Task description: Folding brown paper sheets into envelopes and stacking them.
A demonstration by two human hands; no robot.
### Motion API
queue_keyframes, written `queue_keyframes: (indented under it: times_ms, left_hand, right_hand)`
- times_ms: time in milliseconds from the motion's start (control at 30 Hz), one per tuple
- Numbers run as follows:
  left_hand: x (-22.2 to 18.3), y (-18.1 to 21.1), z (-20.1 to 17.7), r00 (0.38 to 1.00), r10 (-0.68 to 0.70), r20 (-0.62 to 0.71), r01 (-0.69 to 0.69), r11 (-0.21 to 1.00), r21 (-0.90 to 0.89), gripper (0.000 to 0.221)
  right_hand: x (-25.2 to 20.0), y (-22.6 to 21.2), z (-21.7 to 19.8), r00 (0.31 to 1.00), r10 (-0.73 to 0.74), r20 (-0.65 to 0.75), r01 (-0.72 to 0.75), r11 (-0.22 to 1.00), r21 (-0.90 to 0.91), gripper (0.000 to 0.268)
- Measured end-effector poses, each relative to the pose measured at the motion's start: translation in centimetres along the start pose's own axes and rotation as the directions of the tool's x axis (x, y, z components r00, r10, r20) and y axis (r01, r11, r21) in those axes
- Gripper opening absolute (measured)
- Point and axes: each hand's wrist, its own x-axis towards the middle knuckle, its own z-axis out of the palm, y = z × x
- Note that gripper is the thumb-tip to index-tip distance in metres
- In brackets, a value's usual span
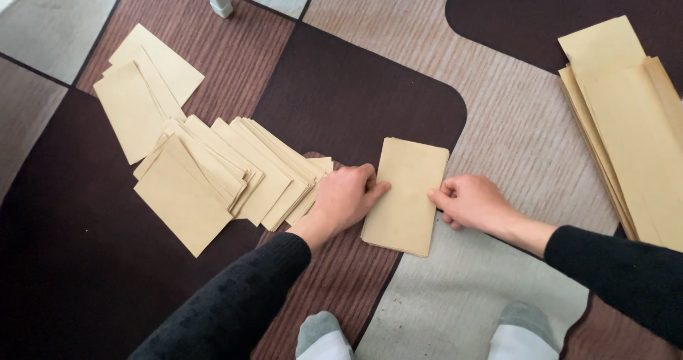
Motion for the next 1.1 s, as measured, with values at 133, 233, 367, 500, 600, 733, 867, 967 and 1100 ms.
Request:
queue_keyframes:
  times_ms: [133,233,367,500,600,733,867,967,1100]
  left_hand:
    - [-1.7,-0.5,-1.6,1.0,-0.009,0.013,0.011,0.985,-0.175,0.043]
    - [-4.3,-1.0,-3.9,0.988,0.087,-0.124,-0.112,0.972,-0.208,0.031]
    - [-7.2,-4.4,-6.8,0.917,0.096,-0.387,-0.162,0.977,-0.141,0.019]
    - [-9.2,-12.1,-9.3,0.77,0.309,-0.558,-0.162,0.941,0.297,0.016]
    - [-11.7,-15.9,-11.1,0.787,0.212,-0.579,0.047,0.916,0.399,0.018]
    - [-14.1,-18.9,-11.4,0.685,-0.416,-0.598,0.53,0.848,0.017,0.053]
    - [-14.9,-21.5,-9.5,0.658,-0.558,-0.506,0.646,0.764,-0.003,0.076]
    - [-14.5,-19.3,-8.2,0.745,-0.459,-0.484,0.57,0.815,0.106,0.069]
    - [-12.6,-17.1,-6.0,0.875,0.01,-0.483,0.222,0.88,0.42,0.066]
  right_hand:
    - [-0.1,0.8,0.3,1.0,-0.016,0.0,0.016,0.993,0.118,0.042]
    - [0.9,3.1,0.6,0.999,-0.041,-0.029,0.048,0.948,0.313,0.044]
    - [-2.1,1.5,-0.1,0.996,-0.036,-0.08,0.063,0.926,0.372,0.037]
    - [-2.2,1.2,-0.1,0.987,-0.08,-0.141,0.132,0.901,0.414,0.038]
    - [-3.0,0.1,-0.3,0.986,-0.094,-0.136,0.142,0.906,0.4,0.037]
    - [-3.7,-0.8,0.0,0.982,-0.138,-0.126,0.175,0.914,0.365,0.034]
    - [-4.6,-1.4,0.1,0.988,-0.107,-0.108,0.14,0.922,0.361,0.033]
    - [-4.1,-0.9,0.4,0.987,-0.117,-0.11,0.15,0.915,0.374,0.033]
    - [-4.8,-1.4,0.4,0.989,-0.117,-0.091,0.14,0.938,0.319,0.033]
